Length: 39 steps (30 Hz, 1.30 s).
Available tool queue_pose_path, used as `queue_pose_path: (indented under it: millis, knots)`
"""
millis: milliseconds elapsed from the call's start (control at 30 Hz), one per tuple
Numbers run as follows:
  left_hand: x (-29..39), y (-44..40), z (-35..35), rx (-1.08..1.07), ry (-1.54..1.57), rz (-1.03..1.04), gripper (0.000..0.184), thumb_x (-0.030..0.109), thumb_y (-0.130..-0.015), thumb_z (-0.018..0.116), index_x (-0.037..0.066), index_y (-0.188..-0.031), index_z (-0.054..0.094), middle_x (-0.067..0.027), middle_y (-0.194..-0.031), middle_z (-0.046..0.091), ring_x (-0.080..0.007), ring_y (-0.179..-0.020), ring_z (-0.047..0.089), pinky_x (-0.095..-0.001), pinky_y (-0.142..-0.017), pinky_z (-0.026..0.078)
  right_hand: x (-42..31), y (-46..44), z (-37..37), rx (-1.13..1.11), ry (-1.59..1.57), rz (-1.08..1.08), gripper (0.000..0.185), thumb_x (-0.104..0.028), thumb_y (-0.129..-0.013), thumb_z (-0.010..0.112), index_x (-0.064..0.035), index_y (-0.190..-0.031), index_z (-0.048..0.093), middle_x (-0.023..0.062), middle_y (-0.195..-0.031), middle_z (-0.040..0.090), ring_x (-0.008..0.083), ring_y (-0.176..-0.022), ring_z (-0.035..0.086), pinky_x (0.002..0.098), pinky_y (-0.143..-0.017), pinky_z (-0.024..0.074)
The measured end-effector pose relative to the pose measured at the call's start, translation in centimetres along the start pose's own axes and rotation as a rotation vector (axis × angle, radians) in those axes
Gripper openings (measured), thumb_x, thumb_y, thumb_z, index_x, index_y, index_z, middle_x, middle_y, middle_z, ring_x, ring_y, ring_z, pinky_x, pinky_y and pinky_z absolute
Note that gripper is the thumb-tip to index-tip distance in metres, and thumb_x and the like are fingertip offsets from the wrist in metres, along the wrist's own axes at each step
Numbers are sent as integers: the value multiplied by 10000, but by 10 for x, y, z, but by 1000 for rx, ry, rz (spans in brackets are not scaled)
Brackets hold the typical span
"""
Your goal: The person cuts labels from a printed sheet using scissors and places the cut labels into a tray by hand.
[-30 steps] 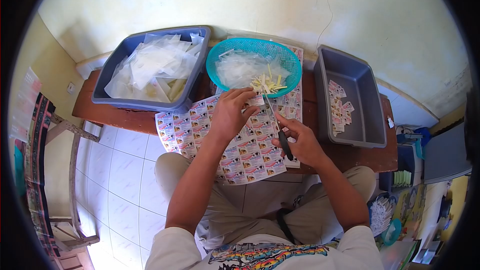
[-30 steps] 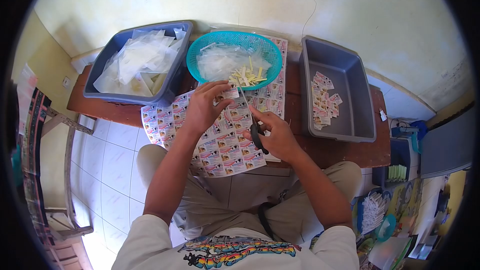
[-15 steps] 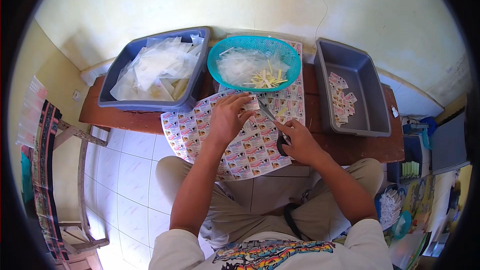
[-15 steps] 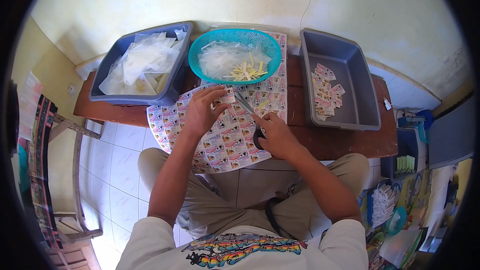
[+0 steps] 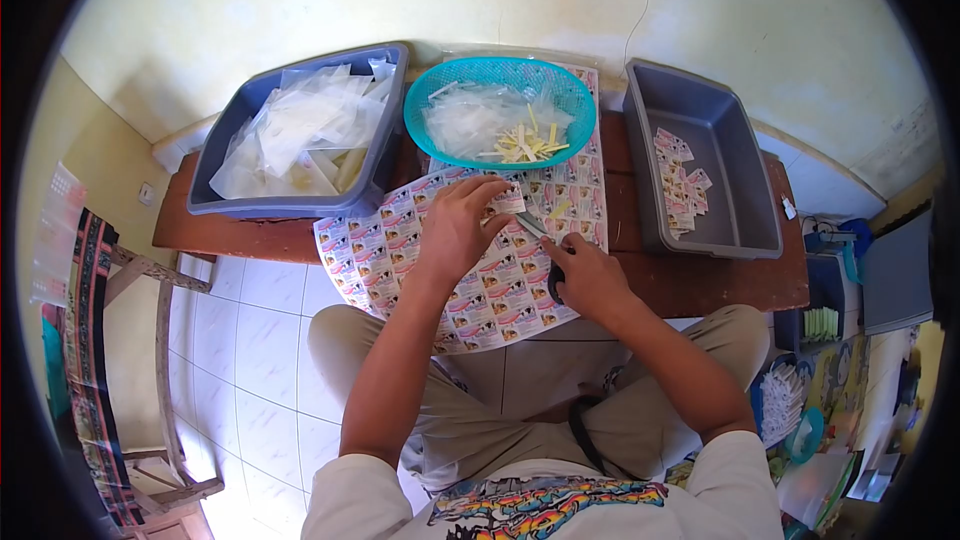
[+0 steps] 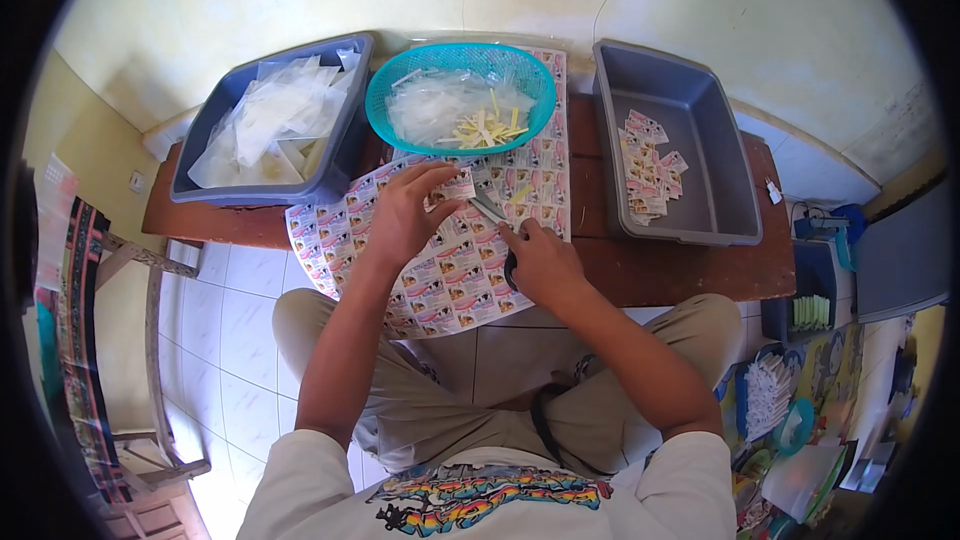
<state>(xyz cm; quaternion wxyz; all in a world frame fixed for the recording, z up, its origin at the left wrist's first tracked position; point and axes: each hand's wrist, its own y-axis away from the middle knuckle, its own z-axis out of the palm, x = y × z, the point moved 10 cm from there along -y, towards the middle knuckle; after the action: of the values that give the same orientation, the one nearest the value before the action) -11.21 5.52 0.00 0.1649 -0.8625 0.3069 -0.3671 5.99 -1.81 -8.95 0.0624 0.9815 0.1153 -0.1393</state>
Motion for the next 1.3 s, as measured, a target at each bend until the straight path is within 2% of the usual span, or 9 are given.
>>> queue_pose_path:
  millis: [200, 300, 367, 400, 467, 567, 867, 1067, 1300]
  knots:
    - [8, -8, 2, -5, 1, 45, 507, 90, -776, 920, 50, -1253, 753, -130, -1300, 762, -367, -1185, 709, -449, -977, 595, -5, -1, -12, -99, 88, -7, 696, -206, -873, 800, -145, -1537, 600, 151, -1342, 602, 348, -1191, 685, 502, -936, 608]
    - [12, -10, 2, -6, 73, 36, 526, 61, -763, 920, 59, -1261, 752, -123, -1314, 761, -358, -1209, 703, -440, -983, 600, -2, -8, -25, -29, -40, -31, 611, -195, -897, 793, -105, -1482, 639, 181, -1323, 628, 355, -1153, 706, 505, -929, 607]
    - [17, -13, 4, -13, 156, 61, 527, 41, -752, 909, 68, -1252, 744, -119, -1305, 758, -348, -1235, 696, -462, -1052, 566, 5, -15, -52, 178, -250, -49, 485, -162, -929, 774, -50, -1393, 688, 203, -1201, 709, 362, -1031, 745, 480, -896, 610]
    - [18, -15, 4, -13, 158, 67, 527, 41, -752, 909, 68, -1252, 744, -119, -1305, 758, -348, -1235, 696, -462, -1052, 566, 6, -20, -58, 183, -248, -46, 485, -162, -929, 774, -50, -1393, 688, 203, -1201, 709, 362, -1031, 745, 480, -896, 610]
    - [18, -15, 11, -72, 189, 61, 524, 36, -754, 909, 63, -1250, 744, -125, -1308, 756, -355, -1235, 698, -455, -1034, 581, 13, -25, -80, 294, -547, -12, 375, -128, -959, 758, -8, -1312, 721, 196, -1034, 762, 344, -890, 769, 435, -836, 614]
    - [22, -16, 15, -97, 187, 75, 550, 30, -766, 915, 74, -1288, 746, -131, -1345, 749, -333, -1240, 712, -410, -961, 629, 14, -28, -94, 353, -647, -12, 334, -124, -977, 754, 6, -1284, 729, 192, -1007, 788, 306, -847, 783, 396, -798, 613]
    - [30, -19, 22, -118, 223, 120, 611, 12, -781, 908, 97, -1357, 721, -134, -1420, 711, -332, -1309, 686, -426, -1039, 607, 17, -40, -93, 267, -849, 150, 218, -88, -991, 774, 20, -1181, 768, 131, -977, 826, 156, -814, 806, 306, -720, 642]
    - [30, -23, 1, 30, 210, 22, 743, 114, -752, 965, 115, -1435, 673, -143, -1504, 641, -370, -1357, 643, -450, -1097, 567, 29, -51, -81, 301, -1183, 159, 184, -32, -1002, 752, 76, -1151, 746, 136, -973, 803, 171, -825, 803, 289, -721, 685]
    - [26, -26, 0, 80, 133, 25, 729, 131, -736, 977, 76, -1401, 683, -154, -1435, 675, -355, -1297, 675, -443, -1057, 580, 34, -57, -80, 331, -1256, 161, 177, -12, -1003, 742, 84, -1151, 731, 142, -992, 787, 184, -863, 804, 294, -744, 699]
